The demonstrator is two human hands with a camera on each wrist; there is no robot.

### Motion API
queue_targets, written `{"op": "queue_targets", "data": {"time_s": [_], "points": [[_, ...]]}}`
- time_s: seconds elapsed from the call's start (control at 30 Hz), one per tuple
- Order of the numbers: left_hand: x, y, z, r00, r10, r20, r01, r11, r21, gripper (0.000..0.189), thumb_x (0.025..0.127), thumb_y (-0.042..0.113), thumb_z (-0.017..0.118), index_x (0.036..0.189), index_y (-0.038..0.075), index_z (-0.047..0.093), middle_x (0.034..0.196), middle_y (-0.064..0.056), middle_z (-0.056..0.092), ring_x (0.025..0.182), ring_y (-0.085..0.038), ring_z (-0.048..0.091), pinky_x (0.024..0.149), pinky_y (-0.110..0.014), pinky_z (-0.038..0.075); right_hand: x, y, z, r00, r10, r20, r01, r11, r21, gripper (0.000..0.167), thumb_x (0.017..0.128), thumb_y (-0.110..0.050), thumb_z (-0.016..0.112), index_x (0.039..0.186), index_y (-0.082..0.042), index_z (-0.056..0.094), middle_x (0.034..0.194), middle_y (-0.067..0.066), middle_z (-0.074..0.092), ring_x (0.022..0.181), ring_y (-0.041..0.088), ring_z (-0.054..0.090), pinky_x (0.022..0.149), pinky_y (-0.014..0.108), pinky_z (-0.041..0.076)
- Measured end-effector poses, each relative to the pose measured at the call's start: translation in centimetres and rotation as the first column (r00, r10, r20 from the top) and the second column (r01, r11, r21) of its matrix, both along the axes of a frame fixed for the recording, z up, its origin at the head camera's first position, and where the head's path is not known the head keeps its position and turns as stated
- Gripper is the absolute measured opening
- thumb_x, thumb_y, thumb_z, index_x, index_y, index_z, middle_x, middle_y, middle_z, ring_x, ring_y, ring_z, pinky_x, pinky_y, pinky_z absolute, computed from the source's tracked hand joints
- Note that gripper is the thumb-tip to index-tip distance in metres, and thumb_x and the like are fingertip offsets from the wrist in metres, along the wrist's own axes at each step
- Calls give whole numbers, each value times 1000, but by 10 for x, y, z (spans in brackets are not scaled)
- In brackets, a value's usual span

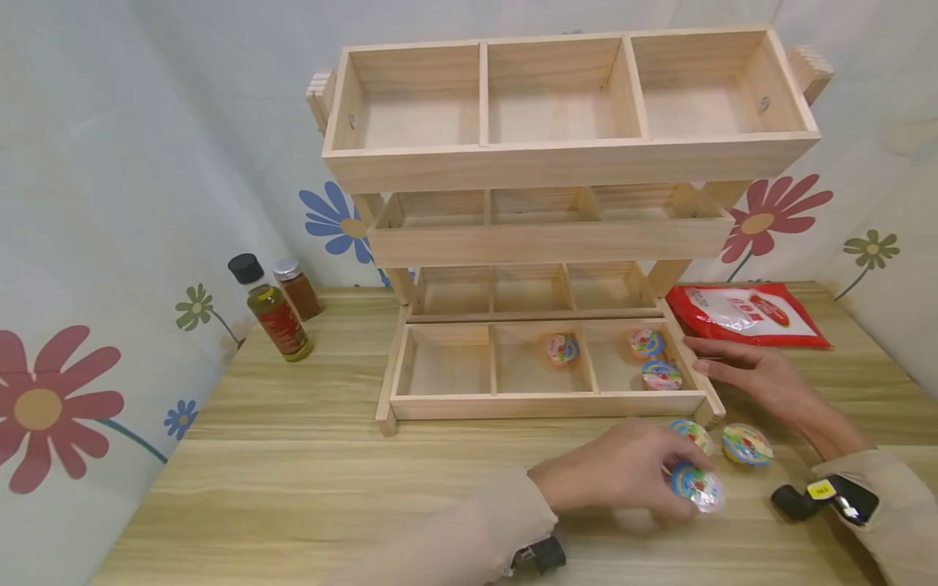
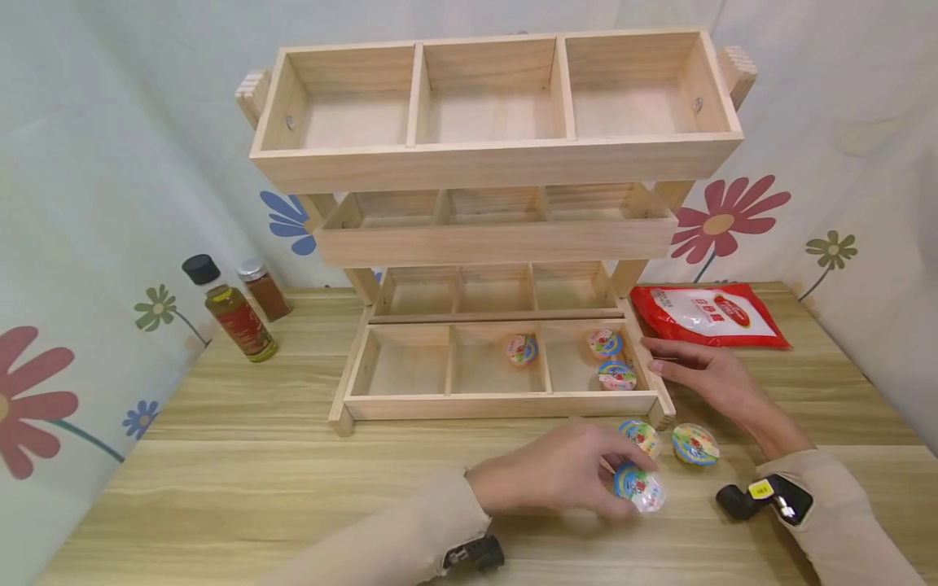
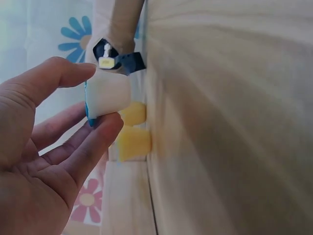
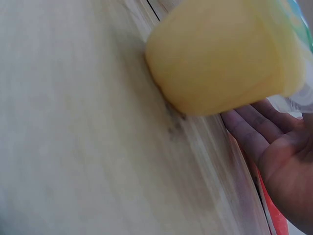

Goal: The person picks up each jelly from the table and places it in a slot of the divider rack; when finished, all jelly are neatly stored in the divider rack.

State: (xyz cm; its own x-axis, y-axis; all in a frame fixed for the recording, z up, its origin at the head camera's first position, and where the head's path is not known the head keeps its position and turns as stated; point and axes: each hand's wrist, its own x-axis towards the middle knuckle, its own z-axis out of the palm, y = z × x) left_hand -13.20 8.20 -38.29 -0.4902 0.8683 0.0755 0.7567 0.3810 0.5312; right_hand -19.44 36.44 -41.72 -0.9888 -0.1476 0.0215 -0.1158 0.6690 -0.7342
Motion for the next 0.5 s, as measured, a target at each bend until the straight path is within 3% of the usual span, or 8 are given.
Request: {"op": "queue_targets", "data": {"time_s": [0.27, 0.5], "points": [[-13, -18, 11, 999, 34, 16, -36, 992, 118, 41, 84, 20, 88, 124, 15, 79, 102, 17, 72, 83, 12, 54, 78, -3, 44, -1, 0, 0, 999, 6, 52, -4, 999, -36, 60, 106, -39, 67, 156, -9, 53, 156, 26, 49, 140, 45, 37, 102, 58, 37], [-27, -37, 19, 992, 104, 66, -114, 979, 171, 41, 84, 16, 87, 123, 13, 79, 109, 10, 75, 88, 10, 60, 80, -7, 48, -1, 0, 1, 999, 17, 52, -15, 999, -36, 61, 106, -39, 67, 156, -7, 52, 155, 27, 50, 141, 48, 36, 104, 64, 35]]}}
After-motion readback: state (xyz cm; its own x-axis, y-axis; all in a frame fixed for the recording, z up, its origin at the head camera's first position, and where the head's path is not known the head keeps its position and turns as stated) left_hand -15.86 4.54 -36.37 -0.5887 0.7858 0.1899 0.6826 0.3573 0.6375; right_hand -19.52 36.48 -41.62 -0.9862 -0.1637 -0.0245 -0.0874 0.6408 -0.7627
